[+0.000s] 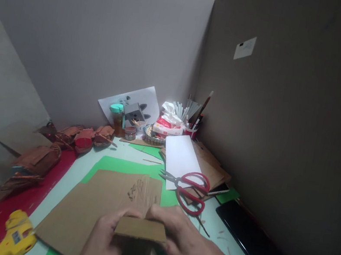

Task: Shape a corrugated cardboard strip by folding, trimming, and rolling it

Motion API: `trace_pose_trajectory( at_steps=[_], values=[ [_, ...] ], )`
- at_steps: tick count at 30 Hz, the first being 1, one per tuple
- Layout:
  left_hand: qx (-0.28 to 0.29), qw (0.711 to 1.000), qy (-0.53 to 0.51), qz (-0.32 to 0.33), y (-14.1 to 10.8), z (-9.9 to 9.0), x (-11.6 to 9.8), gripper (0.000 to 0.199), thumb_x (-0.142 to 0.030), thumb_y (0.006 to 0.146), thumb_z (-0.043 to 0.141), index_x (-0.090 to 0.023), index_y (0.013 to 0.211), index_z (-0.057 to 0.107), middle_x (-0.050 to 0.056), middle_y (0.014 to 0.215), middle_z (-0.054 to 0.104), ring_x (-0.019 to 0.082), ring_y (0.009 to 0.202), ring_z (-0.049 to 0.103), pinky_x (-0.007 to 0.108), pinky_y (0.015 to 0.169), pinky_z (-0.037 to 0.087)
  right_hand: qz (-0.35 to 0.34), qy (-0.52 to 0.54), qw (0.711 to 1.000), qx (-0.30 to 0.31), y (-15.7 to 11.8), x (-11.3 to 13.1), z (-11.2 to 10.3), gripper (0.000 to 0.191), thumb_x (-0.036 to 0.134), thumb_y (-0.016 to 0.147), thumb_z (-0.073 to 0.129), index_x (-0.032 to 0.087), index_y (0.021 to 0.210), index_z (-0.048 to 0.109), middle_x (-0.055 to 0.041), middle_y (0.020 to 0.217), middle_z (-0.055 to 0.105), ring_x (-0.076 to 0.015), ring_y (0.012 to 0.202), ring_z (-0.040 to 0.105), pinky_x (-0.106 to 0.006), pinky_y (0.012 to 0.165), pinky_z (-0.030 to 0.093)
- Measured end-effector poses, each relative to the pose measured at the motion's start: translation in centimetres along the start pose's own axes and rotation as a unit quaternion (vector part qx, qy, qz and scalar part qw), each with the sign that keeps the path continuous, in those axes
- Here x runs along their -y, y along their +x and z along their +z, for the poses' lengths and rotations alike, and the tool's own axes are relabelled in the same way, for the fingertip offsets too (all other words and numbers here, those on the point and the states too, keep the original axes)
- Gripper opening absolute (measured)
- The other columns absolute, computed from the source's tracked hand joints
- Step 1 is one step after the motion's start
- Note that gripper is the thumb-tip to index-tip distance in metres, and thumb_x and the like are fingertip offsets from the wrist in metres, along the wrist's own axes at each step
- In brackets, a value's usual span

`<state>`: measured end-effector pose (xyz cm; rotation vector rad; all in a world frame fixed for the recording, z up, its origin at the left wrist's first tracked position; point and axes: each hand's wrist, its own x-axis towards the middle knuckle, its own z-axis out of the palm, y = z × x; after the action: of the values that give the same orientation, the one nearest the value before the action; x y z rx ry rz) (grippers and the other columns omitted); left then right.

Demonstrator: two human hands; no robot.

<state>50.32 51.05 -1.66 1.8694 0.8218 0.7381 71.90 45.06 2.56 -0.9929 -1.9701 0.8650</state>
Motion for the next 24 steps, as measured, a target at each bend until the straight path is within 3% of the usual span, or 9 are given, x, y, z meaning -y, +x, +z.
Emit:
trace_pose_trajectory(
  at_steps=[4, 9, 13, 18, 22, 24],
  values=[
    [0.027, 0.999, -0.02, 0.022, 0.1, -0.4, 1.1, 0.033, -0.046, 0.083, 0.057, -0.019, 0.098, 0.07, 0.005, 0.091, 0.071, 0.023, 0.082, 0.067, 0.023, 0.068, 0.051, -0.024, -0.011, 0.999, -0.019, -0.1, 0.0, 0.2, 0.013, 0.019, 0.088, 0.048, 0.023, 0.079, 0.04, 0.0026, 0.074, 0.048, -0.0133, 0.067, 0.044, -0.022, 0.061, 0.034],
    [0.078, 0.995, -0.05, 0.041, 0.4, -0.8, 1.8, 0.033, -0.041, 0.085, 0.06, -0.025, 0.113, 0.069, 0.002, 0.108, 0.071, 0.024, 0.099, 0.067, 0.023, 0.083, 0.052, -0.079, -0.099, 0.989, -0.073, -0.5, 0.0, 0.4, 0.012, 0.012, 0.084, 0.044, 0.022, 0.086, 0.049, -0.0039, 0.082, 0.058, -0.0173, 0.076, 0.054, -0.024, 0.07, 0.042],
    [0.069, 0.997, -0.029, 0.023, 0.1, -1.0, 1.5, 0.03, -0.033, 0.083, 0.061, -0.027, 0.11, 0.072, 0.001, 0.105, 0.073, 0.023, 0.094, 0.069, 0.023, 0.079, 0.054, -0.129, -0.15, 0.978, -0.07, -0.7, -0.5, 0.8, 0.013, 0.01, 0.078, 0.044, 0.022, 0.081, 0.045, -0.0006, 0.074, 0.054, -0.016, 0.067, 0.047, -0.026, 0.063, 0.036],
    [0.056, 0.998, -0.03, -0.012, 0.6, -0.9, 1.3, 0.032, -0.023, 0.078, 0.059, -0.027, 0.105, 0.075, 0.002, 0.103, 0.073, 0.023, 0.097, 0.068, 0.025, 0.083, 0.054, -0.145, -0.187, 0.968, -0.085, -0.7, -1.4, 1.0, 0.012, 0.012, 0.086, 0.043, 0.022, 0.079, 0.042, 0.0003, 0.071, 0.05, -0.0154, 0.063, 0.04, -0.028, 0.057, 0.029],
    [0.076, 0.994, -0.081, -0.01, 1.0, -0.5, 1.8, 0.03, -0.036, 0.088, 0.057, -0.024, 0.109, 0.075, 0.004, 0.103, 0.073, 0.023, 0.088, 0.068, 0.025, 0.072, 0.054, -0.106, -0.147, 0.981, -0.064, -0.4, -1.0, 0.3, 0.01, 0.018, 0.095, 0.044, 0.02, 0.088, 0.051, -0.0022, 0.077, 0.056, -0.0156, 0.067, 0.047, -0.027, 0.061, 0.036],
    [0.049, 0.996, -0.067, -0.009, 0.8, -0.5, 1.5, 0.031, -0.041, 0.086, 0.059, -0.022, 0.104, 0.076, 0.005, 0.096, 0.073, 0.024, 0.083, 0.068, 0.025, 0.07, 0.054, -0.07, -0.111, 0.991, -0.032, -0.3, -0.3, -0.1, 0.008, 0.02, 0.096, 0.049, 0.02, 0.089, 0.052, -0.0013, 0.078, 0.057, -0.015, 0.067, 0.049, -0.025, 0.059, 0.038]
  ],
)
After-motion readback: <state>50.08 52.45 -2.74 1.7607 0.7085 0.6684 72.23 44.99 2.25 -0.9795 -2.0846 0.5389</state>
